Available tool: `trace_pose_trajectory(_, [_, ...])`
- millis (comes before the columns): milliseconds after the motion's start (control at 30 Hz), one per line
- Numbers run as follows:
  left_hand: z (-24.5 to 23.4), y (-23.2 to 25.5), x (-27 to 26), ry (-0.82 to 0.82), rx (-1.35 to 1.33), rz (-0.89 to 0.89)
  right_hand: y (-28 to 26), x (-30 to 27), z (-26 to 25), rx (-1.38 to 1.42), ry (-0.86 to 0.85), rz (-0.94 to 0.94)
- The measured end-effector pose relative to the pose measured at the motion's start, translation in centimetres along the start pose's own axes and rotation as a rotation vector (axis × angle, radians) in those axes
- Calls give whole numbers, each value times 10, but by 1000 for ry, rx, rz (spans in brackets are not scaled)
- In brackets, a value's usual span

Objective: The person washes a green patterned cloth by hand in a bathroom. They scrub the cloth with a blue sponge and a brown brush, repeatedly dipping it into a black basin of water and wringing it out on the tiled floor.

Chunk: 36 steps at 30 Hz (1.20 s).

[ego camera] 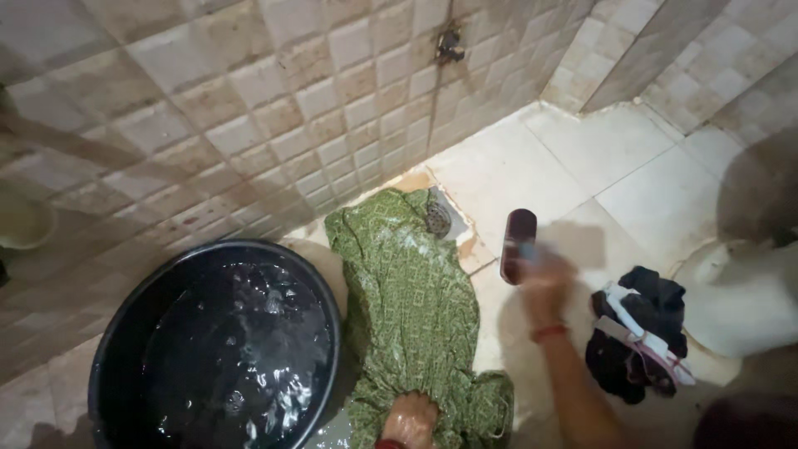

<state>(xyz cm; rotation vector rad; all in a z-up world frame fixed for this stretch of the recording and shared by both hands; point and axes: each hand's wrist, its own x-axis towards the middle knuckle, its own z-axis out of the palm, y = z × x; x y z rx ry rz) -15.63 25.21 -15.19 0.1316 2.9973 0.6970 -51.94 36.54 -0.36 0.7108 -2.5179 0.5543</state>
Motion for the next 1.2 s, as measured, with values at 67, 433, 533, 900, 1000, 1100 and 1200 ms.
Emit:
trace_pose_trajectory(67, [0,3,-6,5,-1,-20,39,-24,-25,-238,-28,227])
trace_pose_trajectory(433, [-64,-57,1,-201,-28,-262,-147,-78,2,-143,-1148,-377])
trace_pose_trajectory(533, [-86,-105,88,158,-14,-391,-166,-22,70,-72,-1019,-365])
trace_pose_trajectory(900, [-53,-15,45,324,236,-287,-36,-169,53,284,-807,-996])
trace_pose_trajectory(1000, [-83,-71,98,583,163,-332,-72,-103,146,60,-559,-981])
trace_pose_trajectory(1100, [-107,-81,123,309,24,-613,-101,-61,186,85,-684,-745])
trace_pose_trajectory(1200, [-98,-47,83,282,-34,-513,-87,-99,131,221,-954,-731])
